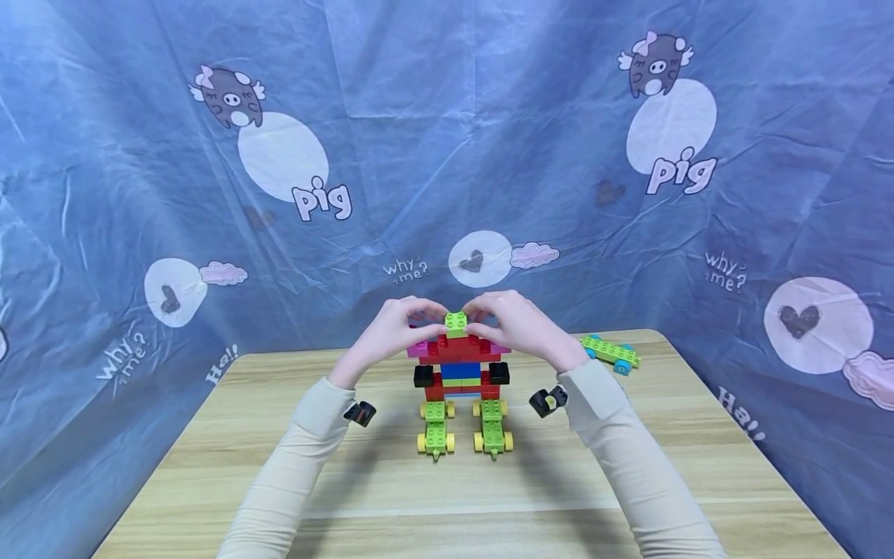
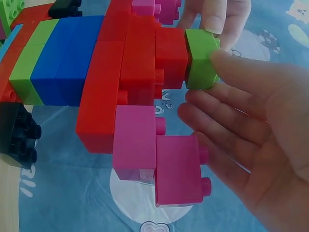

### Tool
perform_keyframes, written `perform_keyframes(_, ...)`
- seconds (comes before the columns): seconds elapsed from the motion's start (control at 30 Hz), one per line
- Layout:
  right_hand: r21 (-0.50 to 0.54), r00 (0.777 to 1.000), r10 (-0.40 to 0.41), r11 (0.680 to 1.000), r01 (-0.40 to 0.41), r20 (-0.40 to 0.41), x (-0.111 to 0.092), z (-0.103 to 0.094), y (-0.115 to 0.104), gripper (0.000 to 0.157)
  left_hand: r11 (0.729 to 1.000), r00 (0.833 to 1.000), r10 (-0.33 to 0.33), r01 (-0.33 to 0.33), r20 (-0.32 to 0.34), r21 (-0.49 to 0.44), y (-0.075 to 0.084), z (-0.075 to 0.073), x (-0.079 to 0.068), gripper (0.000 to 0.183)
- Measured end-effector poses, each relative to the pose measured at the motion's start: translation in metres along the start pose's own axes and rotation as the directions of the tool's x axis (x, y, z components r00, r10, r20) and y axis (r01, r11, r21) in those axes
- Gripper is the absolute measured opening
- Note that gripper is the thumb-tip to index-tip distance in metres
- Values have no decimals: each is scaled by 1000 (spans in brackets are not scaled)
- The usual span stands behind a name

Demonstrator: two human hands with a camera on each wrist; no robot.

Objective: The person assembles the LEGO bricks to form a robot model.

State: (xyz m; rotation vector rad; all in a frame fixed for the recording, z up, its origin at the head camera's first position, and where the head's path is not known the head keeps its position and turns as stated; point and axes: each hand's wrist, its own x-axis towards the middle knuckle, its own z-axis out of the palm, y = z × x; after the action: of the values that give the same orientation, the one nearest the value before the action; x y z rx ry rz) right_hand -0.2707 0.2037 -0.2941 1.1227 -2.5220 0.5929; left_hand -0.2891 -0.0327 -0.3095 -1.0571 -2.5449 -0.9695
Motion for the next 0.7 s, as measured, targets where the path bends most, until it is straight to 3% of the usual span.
perform_keyframes(0.7, 26, 999, -17, 1000, 16, 37, 3, -3, -1, 22, 999, 1000, -14, 14, 0, -37, 1, 2, 1, 29)
